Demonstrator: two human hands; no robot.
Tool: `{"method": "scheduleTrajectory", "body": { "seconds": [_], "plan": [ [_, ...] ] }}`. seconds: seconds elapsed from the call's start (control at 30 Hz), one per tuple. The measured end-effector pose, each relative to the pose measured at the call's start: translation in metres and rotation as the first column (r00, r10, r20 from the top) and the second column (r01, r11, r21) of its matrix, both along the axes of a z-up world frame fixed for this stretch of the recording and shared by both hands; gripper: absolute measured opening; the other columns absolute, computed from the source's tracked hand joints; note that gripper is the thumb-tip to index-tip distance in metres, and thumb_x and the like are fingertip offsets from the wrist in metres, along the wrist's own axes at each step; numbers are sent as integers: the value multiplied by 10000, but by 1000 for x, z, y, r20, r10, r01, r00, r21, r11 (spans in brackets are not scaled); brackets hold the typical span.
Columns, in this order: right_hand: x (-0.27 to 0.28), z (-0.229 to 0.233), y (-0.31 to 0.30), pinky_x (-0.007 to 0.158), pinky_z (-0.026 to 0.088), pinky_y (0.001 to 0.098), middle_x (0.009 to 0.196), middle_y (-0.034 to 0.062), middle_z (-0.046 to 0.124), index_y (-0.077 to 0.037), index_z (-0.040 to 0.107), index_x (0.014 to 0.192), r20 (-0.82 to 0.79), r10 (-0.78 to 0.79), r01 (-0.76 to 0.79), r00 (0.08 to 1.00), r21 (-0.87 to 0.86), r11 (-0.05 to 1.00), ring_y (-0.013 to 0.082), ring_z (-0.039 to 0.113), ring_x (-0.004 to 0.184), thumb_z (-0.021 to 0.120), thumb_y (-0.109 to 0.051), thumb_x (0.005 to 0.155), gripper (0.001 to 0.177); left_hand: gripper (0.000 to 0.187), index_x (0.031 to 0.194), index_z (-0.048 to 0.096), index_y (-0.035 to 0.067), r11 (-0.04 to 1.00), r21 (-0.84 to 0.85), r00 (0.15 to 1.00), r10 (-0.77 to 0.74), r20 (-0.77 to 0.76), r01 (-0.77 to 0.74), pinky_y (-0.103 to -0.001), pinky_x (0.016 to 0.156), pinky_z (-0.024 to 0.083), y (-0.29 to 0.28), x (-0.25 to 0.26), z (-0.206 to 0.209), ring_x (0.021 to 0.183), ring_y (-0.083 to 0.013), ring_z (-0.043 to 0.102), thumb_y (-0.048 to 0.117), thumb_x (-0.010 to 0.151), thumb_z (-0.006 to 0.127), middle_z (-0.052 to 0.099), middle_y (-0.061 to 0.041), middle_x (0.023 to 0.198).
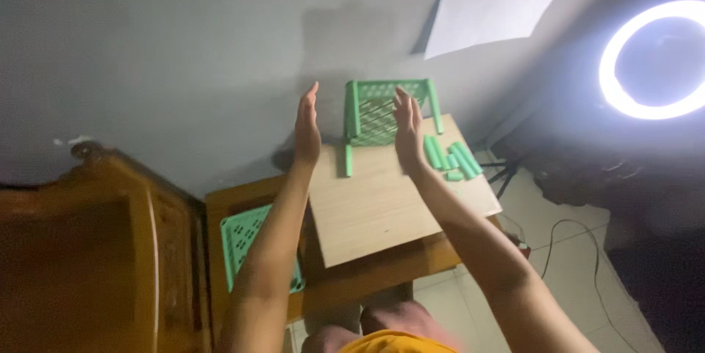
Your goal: The person disassembles a green plastic basket by removing its legs and separating the frame. They then reassemble the basket by inserting the legs back into the frame and placing it on a wooden table.
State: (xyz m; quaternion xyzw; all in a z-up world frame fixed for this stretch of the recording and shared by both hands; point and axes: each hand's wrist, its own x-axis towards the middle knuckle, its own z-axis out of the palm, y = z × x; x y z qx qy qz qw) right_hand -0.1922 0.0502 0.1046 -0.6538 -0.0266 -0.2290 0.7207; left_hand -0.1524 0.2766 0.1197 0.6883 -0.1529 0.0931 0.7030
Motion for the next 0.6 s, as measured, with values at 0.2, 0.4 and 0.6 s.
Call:
{"method": "scheduleTrajectory", "body": {
  "seconds": [0.2,0.4,0.6],
  "plan": [
    [90,1,-124,1045,485,415,1238,154,724,-116,686,1294,-131,-309,230,942,-419,879,316,656,1194,446,-427,1070,452,781,1469,503,27,940,326,992,73,104,-103,-444,1206,320,-70,88,-11,1443,-333,441,642,1028,308,501,-203,1520],
    [158,-36,-185,960,496,451,1231,158,696,-169,637,1348,-347,-182,-53,920,-572,818,314,633,1133,597,-534,983,517,533,1431,547,79,847,499,982,143,120,-185,-437,1178,383,-132,145,-61,1414,-335,479,381,993,571,547,-163,1487],
    [166,-68,-191,685,556,417,1019,168,656,-259,516,1430,-691,82,-380,718,-290,878,253,622,868,787,-288,846,645,581,1477,478,110,674,731,984,174,-25,-101,-474,1168,344,-162,150,-90,1443,-327,403,333,957,608,466,-152,1537]
  ]
}}
